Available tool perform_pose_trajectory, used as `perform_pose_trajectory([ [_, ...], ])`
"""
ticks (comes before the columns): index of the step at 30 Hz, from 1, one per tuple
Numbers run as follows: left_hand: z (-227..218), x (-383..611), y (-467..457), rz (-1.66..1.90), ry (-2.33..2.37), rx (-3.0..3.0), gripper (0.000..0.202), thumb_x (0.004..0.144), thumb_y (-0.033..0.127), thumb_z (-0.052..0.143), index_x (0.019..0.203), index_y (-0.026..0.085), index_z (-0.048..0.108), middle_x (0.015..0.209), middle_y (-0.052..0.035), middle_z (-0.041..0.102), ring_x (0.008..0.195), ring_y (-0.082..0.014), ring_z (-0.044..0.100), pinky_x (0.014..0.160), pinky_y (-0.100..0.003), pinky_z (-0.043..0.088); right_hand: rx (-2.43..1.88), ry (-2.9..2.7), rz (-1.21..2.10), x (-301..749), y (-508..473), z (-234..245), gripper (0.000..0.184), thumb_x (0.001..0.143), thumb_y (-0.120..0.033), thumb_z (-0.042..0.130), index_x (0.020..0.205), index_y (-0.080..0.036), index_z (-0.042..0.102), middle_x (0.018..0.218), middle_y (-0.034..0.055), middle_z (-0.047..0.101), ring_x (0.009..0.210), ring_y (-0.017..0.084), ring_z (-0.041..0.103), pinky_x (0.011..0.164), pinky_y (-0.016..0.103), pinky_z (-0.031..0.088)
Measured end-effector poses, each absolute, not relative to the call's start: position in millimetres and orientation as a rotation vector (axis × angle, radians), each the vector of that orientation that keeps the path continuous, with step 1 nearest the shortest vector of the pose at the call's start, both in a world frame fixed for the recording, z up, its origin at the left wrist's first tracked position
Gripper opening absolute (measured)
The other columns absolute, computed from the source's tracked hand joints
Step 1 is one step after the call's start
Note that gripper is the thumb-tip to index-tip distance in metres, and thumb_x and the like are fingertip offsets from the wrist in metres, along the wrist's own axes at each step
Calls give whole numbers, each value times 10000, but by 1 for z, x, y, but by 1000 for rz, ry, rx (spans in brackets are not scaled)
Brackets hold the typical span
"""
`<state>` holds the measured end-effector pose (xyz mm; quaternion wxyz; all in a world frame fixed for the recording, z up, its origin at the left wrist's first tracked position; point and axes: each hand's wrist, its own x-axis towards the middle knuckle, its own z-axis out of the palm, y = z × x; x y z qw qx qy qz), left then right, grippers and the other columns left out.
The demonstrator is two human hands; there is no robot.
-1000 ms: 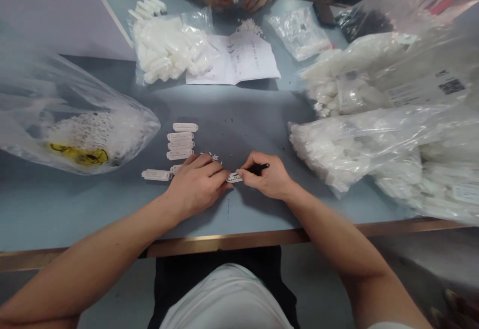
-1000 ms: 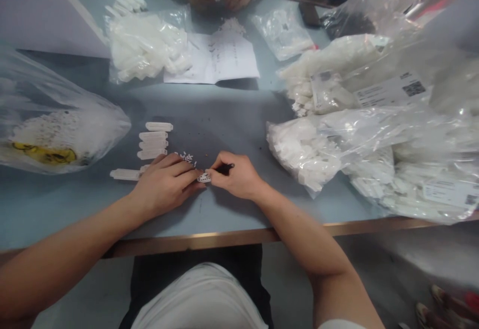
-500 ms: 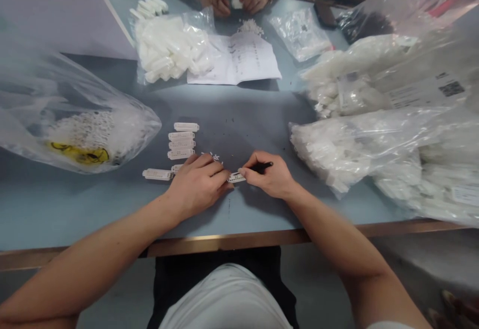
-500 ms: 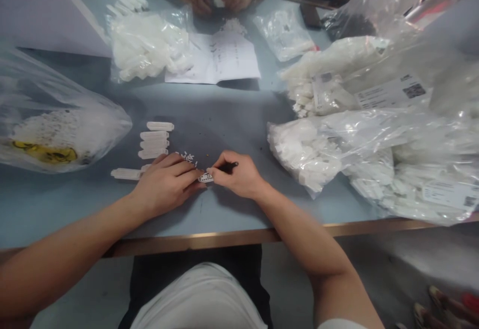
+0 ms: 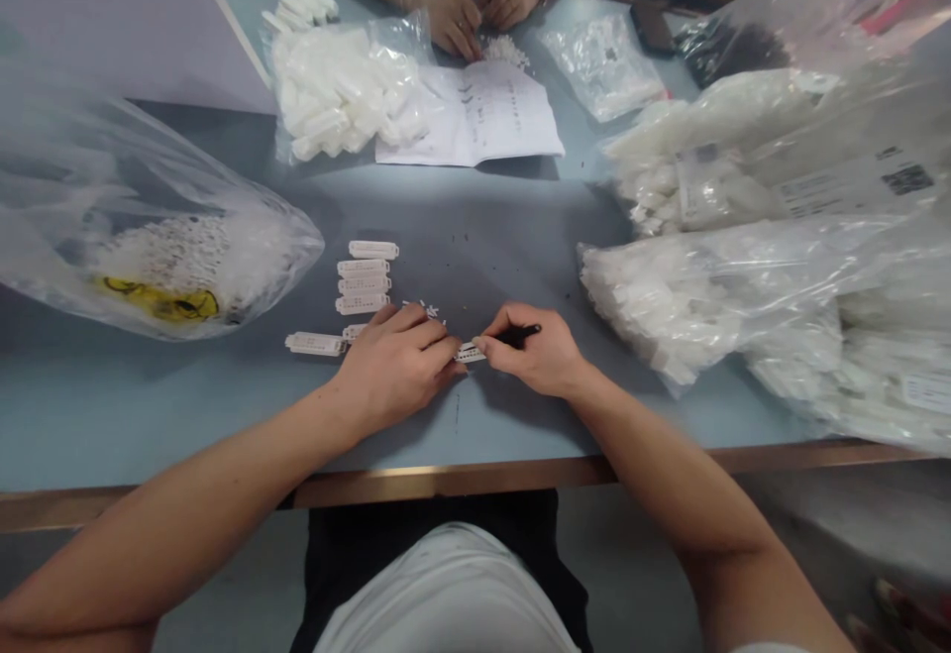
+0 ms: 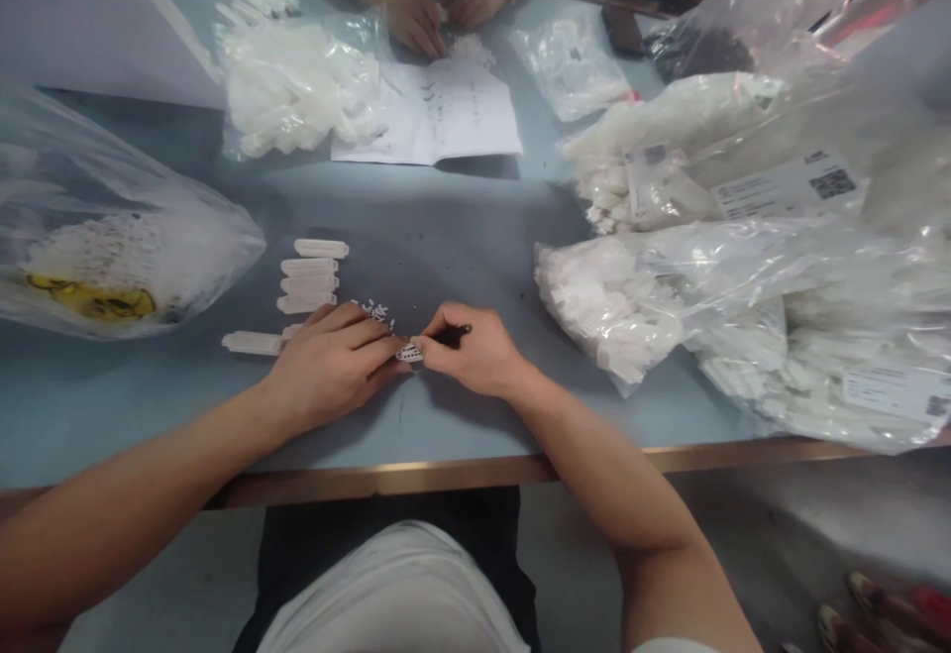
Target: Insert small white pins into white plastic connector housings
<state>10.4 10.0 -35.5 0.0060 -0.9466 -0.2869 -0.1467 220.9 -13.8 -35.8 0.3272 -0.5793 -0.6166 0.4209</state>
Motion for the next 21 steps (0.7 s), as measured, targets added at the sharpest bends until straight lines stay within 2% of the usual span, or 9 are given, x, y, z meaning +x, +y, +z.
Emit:
perform_pose_trajectory([
  [21, -37, 10, 11, -454, -885, -2961, 237, 938, 413, 558, 874, 216, 671, 781, -20, 656, 841, -228, 562, 713, -378, 408, -1512, -1618, 1096, 223, -14, -36, 182, 756, -338, 698, 660, -194, 641, 589, -34, 582, 551, 90, 447, 505, 230, 328],
])
